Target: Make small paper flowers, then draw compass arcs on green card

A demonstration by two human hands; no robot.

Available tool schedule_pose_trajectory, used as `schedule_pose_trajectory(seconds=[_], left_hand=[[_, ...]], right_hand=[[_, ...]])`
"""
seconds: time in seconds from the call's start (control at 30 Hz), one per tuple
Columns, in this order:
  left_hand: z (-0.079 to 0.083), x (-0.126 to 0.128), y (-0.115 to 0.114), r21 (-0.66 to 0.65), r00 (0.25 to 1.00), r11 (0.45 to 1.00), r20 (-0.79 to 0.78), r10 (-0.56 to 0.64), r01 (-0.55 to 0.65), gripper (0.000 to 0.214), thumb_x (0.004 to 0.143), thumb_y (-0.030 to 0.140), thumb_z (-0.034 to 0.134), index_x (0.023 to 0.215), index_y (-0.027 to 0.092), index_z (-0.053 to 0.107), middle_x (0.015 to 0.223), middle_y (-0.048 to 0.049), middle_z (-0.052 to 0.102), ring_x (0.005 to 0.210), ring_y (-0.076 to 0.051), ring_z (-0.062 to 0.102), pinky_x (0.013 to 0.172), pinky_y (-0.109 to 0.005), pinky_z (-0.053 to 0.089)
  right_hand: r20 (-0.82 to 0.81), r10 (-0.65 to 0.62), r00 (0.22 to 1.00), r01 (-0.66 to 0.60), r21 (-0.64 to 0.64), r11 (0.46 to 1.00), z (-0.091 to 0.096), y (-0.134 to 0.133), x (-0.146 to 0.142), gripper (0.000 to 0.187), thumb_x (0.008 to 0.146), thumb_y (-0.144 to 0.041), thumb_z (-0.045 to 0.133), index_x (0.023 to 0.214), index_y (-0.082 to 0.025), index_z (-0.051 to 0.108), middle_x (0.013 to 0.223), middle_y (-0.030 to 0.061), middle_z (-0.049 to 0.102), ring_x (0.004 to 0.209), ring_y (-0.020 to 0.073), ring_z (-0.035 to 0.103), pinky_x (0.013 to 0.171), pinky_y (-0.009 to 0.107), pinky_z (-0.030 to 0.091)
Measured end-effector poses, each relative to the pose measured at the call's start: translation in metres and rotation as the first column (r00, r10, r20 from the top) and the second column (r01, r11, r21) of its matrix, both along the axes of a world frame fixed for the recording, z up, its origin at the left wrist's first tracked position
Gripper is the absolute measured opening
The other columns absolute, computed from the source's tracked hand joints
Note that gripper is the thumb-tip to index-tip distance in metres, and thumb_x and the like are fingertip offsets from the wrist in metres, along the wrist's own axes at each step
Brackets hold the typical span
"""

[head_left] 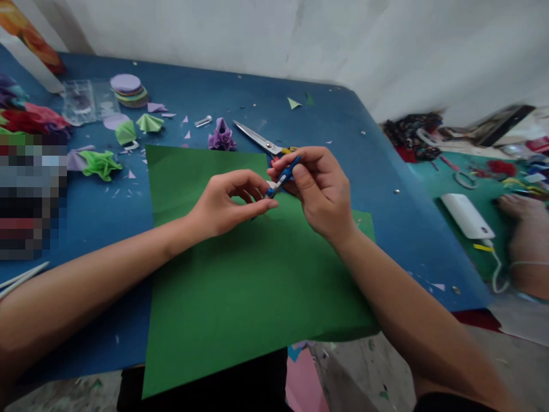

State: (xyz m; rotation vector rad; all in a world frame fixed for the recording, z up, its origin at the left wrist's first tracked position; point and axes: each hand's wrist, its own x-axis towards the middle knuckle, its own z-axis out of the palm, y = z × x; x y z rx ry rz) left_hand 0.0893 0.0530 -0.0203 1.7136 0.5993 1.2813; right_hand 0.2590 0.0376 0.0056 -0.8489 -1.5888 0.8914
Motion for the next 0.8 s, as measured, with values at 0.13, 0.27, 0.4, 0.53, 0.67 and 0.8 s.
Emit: schedule_pose_trajectory(seconds=[0.13,0.27,0.4,0.53,0.67,0.8], left_hand=[[0.001,-0.001,-0.001,0.054,0.998,0.998,-0.063,-0.027,0.030,0.021,0.072,0.028,0.077,0.076,0.014,0.062,0.071,-0.0004,0.065,0.059,-0.007,0.059,0.056,-0.016,0.052],[0.002,-0.003,-0.003,0.141,0.985,0.986,-0.157,-0.072,0.095,0.021,0.072,0.026,0.076,0.071,0.014,0.059,0.070,0.0006,0.063,0.058,-0.006,0.056,0.057,-0.017,0.050],[0.001,-0.004,-0.002,0.206,0.979,0.970,-0.182,-0.093,0.131,0.022,0.071,0.022,0.076,0.065,0.015,0.056,0.064,0.0031,0.060,0.056,-0.006,0.054,0.054,-0.017,0.046],[0.001,-0.005,-0.001,0.239,0.973,0.956,-0.193,-0.123,0.169,0.025,0.069,0.025,0.079,0.064,0.015,0.057,0.063,0.0028,0.059,0.055,-0.007,0.052,0.053,-0.018,0.045],[0.001,-0.005,0.000,0.250,0.968,0.949,-0.212,-0.137,0.189,0.025,0.070,0.029,0.078,0.064,0.015,0.058,0.062,0.0023,0.060,0.056,-0.008,0.053,0.054,-0.019,0.045],[0.002,-0.005,0.000,0.263,0.960,0.944,-0.249,-0.131,0.198,0.022,0.072,0.028,0.076,0.064,0.015,0.059,0.063,0.0017,0.061,0.056,-0.008,0.054,0.054,-0.019,0.045]], right_hand=[[0.095,-0.077,0.993,0.068,0.089,0.994,0.003,-0.001,0.000,0.020,0.090,-0.043,0.056,0.096,-0.024,0.061,0.095,0.0000,0.066,0.085,0.0111,0.065,0.081,0.027,0.056],[0.184,-0.114,0.976,0.083,0.168,0.982,0.007,-0.005,-0.001,0.018,0.089,-0.041,0.059,0.090,-0.023,0.062,0.085,-0.0018,0.065,0.075,0.0092,0.063,0.074,0.024,0.056],[0.254,-0.080,0.964,0.020,0.230,0.973,0.011,-0.011,-0.002,0.011,0.088,-0.031,0.062,0.092,-0.022,0.063,0.082,-0.0024,0.066,0.076,0.0090,0.064,0.071,0.021,0.055],[0.315,-0.065,0.947,-0.038,0.311,0.950,0.015,-0.015,0.000,0.007,0.087,-0.027,0.063,0.090,-0.021,0.064,0.081,-0.0022,0.067,0.075,0.0091,0.065,0.069,0.020,0.055],[0.378,-0.047,0.925,-0.107,0.374,0.921,0.018,-0.016,0.003,0.004,0.087,-0.024,0.063,0.089,-0.021,0.064,0.078,-0.0030,0.068,0.075,0.0090,0.065,0.070,0.021,0.055],[0.424,-0.059,0.904,-0.128,0.400,0.908,0.021,-0.015,0.007,0.004,0.085,-0.023,0.065,0.089,-0.021,0.065,0.077,-0.0031,0.069,0.075,0.0100,0.066,0.071,0.023,0.055]])
